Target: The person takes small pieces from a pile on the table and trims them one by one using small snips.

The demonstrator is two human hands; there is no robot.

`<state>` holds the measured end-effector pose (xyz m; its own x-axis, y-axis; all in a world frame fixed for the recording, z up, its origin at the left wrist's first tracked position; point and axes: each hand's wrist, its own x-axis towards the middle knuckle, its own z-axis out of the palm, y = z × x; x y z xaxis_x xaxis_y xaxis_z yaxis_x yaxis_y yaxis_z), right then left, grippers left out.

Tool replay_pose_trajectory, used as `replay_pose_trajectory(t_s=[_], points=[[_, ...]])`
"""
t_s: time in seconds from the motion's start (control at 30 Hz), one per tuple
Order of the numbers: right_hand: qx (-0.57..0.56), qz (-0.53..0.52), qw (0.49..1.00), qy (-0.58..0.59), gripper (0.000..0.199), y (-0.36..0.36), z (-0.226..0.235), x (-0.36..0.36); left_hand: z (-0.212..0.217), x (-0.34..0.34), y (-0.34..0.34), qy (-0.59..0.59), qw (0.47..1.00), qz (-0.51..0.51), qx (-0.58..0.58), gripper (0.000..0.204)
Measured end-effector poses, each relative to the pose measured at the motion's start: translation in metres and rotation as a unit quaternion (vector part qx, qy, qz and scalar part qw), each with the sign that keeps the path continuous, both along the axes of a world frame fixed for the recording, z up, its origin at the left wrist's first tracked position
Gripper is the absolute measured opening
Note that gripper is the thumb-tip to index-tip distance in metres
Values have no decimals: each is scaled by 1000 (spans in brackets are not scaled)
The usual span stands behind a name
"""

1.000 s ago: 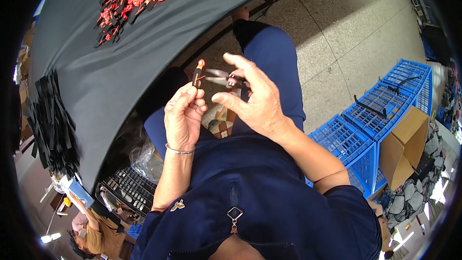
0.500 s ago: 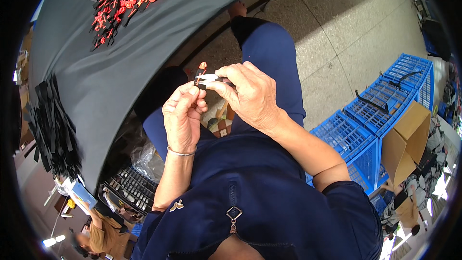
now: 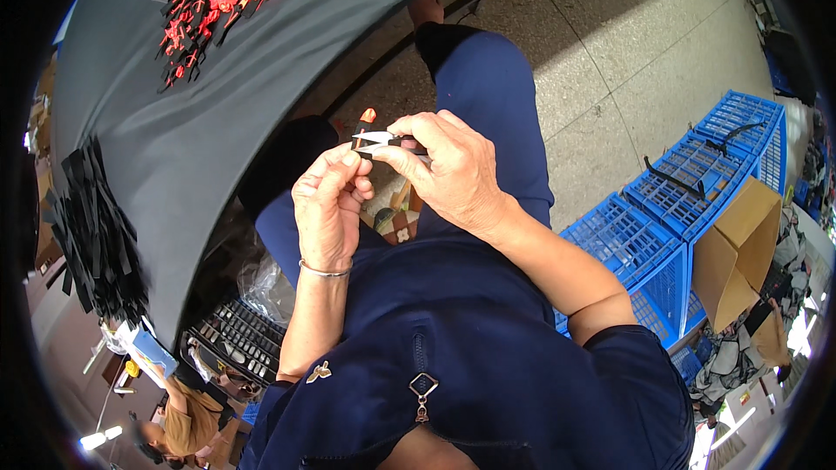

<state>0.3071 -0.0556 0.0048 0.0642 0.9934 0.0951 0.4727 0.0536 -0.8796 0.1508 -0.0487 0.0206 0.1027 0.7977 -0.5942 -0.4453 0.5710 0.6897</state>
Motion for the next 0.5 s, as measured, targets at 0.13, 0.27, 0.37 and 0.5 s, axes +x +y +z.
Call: replay_pose_trajectory(t_s=[0.13,0.27,0.37,0.5], points=[[22,-7,1000,-3,19,-4,-1,-2,2,-1,-3,41,999,-16,25,14],[27,-14,1000,-6,19,-6,0,2,7,1,-5,95,994,-36,42,13],[59,-7,997,-38,19,-7,1,1,10,0,-8,119,991,-41,41,13],[65,-1,998,-23,19,-9,1,2,12,0,-8,129,989,-42,50,13]])
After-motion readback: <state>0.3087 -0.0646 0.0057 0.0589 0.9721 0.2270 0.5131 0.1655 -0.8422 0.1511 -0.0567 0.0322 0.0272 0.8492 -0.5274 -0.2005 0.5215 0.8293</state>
